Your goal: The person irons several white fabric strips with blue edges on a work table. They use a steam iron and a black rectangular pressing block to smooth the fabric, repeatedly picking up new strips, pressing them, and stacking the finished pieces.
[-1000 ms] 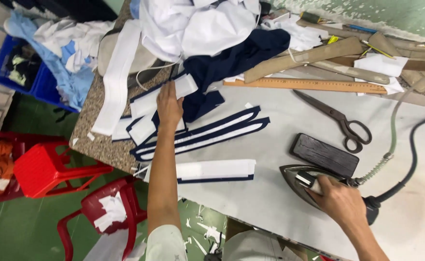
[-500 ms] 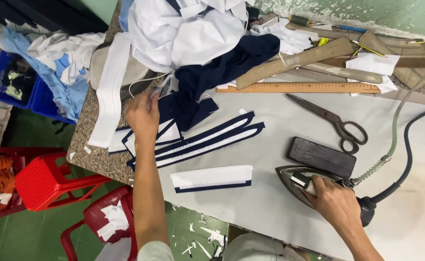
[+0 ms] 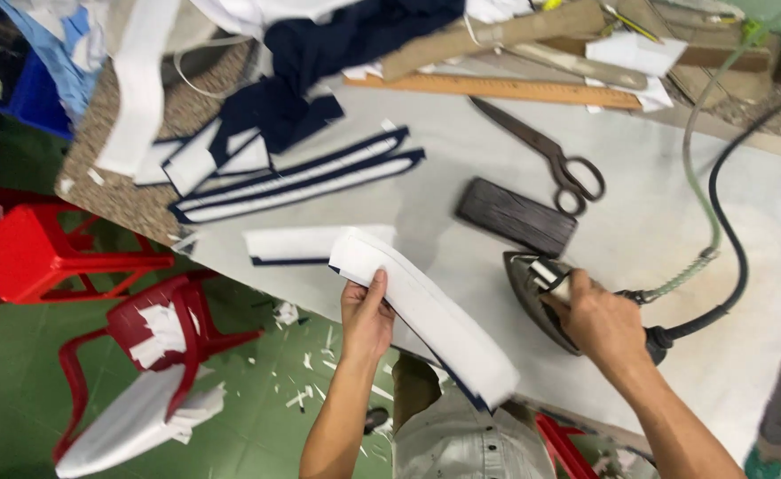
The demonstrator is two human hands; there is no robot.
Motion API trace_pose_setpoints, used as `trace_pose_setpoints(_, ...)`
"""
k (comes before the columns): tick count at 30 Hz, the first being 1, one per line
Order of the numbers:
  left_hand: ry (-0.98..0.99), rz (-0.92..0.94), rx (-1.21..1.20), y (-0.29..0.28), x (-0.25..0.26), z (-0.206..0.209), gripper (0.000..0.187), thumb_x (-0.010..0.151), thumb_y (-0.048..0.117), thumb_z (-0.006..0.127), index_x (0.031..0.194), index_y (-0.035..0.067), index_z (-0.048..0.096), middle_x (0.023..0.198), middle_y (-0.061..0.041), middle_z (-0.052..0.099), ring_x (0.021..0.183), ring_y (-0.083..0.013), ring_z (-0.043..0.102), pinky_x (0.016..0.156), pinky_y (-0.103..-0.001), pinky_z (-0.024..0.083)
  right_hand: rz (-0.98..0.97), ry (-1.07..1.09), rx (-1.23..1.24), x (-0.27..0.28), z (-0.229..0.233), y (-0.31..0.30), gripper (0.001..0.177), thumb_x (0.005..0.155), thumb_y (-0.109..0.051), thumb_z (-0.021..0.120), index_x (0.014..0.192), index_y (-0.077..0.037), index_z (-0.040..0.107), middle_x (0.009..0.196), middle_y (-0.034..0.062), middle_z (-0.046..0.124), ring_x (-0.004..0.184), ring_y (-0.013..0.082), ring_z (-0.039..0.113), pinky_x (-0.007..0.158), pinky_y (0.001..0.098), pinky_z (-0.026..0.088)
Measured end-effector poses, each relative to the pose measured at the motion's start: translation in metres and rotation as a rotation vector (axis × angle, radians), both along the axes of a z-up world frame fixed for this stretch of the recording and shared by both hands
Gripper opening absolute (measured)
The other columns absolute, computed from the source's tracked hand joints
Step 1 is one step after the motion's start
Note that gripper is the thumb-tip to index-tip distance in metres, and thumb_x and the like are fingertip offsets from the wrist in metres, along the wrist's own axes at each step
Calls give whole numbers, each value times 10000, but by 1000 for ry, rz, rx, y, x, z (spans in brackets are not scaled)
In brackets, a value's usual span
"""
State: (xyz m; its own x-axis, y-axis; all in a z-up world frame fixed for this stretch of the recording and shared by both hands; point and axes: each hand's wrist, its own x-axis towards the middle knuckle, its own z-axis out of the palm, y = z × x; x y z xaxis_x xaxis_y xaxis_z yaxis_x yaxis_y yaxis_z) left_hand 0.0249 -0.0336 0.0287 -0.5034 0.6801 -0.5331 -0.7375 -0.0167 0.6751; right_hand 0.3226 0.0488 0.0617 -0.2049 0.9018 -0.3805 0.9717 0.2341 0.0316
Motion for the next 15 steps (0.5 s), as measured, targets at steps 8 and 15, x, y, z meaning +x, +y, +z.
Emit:
trace_pose_setpoints(8, 1824, -244, -279, -91, 65, -80, 722, 931, 365, 712, 1470, -25, 431, 1478, -234, 458, 1390, -401, 418, 1186, -551, 269, -64, -38, -8, 59, 9, -10, 531, 946, -617, 558, 1152, -129, 596, 898, 102, 756, 802, 311, 783, 719, 437, 595)
trace_pose_setpoints(15, 2023, -836, 60, -101, 126, -87, 830, 911, 639, 587, 1445, 6, 529, 1537, -196, 482, 1441, -473, 371, 1221, -564, 238, -55, 42, -82, 63, 12, -7, 533, 961, -565, 563, 1230, -105, 581, 966, 132, 747, 827, 353, 779, 698, 472, 586)
